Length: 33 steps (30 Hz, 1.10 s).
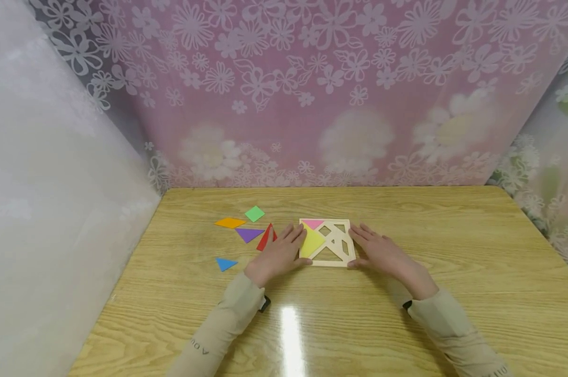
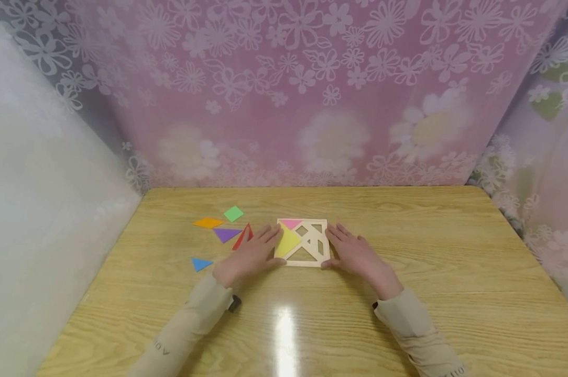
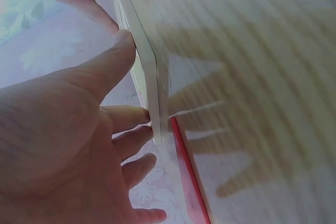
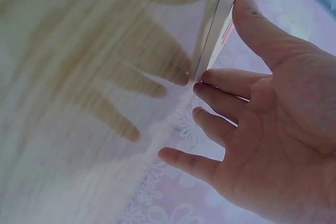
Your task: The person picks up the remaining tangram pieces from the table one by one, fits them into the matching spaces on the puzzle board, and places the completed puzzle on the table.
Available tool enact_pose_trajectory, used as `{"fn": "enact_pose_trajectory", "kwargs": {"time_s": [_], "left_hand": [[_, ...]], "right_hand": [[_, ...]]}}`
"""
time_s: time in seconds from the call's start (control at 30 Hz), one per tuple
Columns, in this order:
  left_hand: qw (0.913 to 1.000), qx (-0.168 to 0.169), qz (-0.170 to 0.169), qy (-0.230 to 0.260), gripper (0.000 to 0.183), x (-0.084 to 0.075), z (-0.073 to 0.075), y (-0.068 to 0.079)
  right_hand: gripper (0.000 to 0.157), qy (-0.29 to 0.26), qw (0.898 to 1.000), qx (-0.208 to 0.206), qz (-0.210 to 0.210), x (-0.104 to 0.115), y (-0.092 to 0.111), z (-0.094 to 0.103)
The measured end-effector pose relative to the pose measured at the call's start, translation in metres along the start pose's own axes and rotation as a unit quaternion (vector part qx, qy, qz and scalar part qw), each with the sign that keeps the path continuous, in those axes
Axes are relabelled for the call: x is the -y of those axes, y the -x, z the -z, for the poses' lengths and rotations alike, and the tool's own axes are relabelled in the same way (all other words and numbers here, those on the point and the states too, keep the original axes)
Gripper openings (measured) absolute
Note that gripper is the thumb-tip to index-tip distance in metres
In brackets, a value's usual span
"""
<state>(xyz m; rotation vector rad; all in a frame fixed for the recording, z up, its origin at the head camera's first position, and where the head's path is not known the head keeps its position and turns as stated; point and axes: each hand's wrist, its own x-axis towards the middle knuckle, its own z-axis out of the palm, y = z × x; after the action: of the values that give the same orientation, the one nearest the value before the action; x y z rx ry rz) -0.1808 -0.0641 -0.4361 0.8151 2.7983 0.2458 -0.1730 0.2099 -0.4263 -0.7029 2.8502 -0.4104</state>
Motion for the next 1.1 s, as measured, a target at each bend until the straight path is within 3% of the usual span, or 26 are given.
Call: {"fn": "enact_pose_trajectory", "kwargs": {"time_s": [1.1], "left_hand": [[0.9999, -0.014, 0.001, 0.007, 0.079, -0.013, -0.006, 0.019]], "right_hand": [[0.086, 0.009, 1.000, -0.015, -0.007, 0.011, 0.026, -0.010]]}}
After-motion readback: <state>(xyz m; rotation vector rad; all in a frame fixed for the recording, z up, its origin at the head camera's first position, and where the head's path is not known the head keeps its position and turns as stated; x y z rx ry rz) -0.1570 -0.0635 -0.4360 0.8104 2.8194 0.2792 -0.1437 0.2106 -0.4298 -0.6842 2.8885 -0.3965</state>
